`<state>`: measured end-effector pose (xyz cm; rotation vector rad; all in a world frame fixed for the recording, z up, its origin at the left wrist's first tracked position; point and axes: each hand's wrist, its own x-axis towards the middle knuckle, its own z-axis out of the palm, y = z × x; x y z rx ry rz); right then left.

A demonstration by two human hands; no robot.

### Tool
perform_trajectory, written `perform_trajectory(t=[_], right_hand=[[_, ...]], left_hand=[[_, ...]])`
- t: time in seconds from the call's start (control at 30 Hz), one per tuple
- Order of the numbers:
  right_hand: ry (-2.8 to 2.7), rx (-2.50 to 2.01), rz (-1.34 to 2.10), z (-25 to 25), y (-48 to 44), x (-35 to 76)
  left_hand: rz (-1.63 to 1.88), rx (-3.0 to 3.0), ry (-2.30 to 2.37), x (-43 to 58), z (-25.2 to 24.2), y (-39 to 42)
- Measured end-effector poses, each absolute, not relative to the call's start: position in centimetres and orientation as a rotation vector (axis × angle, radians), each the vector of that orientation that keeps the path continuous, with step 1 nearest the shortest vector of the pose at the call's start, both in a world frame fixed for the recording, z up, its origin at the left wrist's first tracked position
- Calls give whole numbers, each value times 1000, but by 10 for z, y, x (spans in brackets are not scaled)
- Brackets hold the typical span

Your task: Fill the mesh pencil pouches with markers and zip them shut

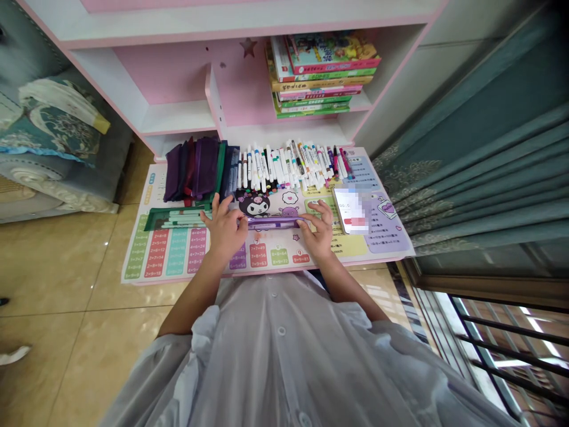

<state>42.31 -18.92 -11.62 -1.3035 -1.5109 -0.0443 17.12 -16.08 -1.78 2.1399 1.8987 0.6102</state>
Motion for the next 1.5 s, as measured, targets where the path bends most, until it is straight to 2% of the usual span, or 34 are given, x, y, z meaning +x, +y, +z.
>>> perform_trajectory(t=[0.47,1.5], right_hand=[[-1492,-1309,-108,-114,-190,424],[-1438,-1378,-19,-113,-191,430]], left_hand=[[620,2088,1941,162,-17,-160],[699,1940,2080,135,-17,-155]])
